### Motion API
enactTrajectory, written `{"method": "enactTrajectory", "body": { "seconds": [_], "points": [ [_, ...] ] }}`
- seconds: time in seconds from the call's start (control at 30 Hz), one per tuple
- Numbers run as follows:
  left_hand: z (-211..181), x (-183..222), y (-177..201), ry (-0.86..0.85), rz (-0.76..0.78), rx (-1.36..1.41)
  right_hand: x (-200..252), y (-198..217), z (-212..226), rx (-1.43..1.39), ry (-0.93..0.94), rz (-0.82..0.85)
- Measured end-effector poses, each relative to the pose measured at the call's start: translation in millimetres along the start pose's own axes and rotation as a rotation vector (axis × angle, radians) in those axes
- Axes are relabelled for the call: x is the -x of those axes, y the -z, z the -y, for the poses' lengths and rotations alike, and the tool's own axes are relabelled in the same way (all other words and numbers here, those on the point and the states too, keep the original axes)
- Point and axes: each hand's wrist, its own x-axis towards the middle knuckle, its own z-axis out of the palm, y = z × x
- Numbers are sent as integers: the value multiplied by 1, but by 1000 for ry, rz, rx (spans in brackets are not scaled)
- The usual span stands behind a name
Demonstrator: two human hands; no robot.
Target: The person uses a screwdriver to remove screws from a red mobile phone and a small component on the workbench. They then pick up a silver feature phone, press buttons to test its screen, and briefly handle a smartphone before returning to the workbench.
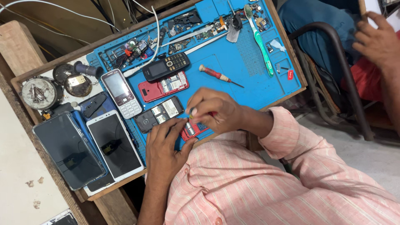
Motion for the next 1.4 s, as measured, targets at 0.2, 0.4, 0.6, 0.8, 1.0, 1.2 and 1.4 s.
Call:
{"method": "enactTrajectory", "body": {
  "seconds": [0.2, 0.4, 0.6, 0.8, 1.0, 1.2, 1.4],
  "points": [
    [-1, -1, 2, 10, -2, 12, -7, -1, 5, 173, 110, -31],
    [0, 0, 1, 20, -7, 18, 0, 0, 3, 234, 76, -28],
    [-1, -1, 1, 14, -9, 11, 1, 4, 6, 177, 106, -100],
    [0, 1, 0, 13, -14, -6, 16, 5, 26, 122, 29, -127],
    [0, 2, -2, 1, -29, -1, 33, 1, 30, 148, 58, -133],
    [0, 2, -2, 3, -17, -19, 36, -1, 28, 132, 64, -105],
    [0, 1, -2, -2, -25, -11, 36, 1, 28, 86, 150, -64]
  ]
}}
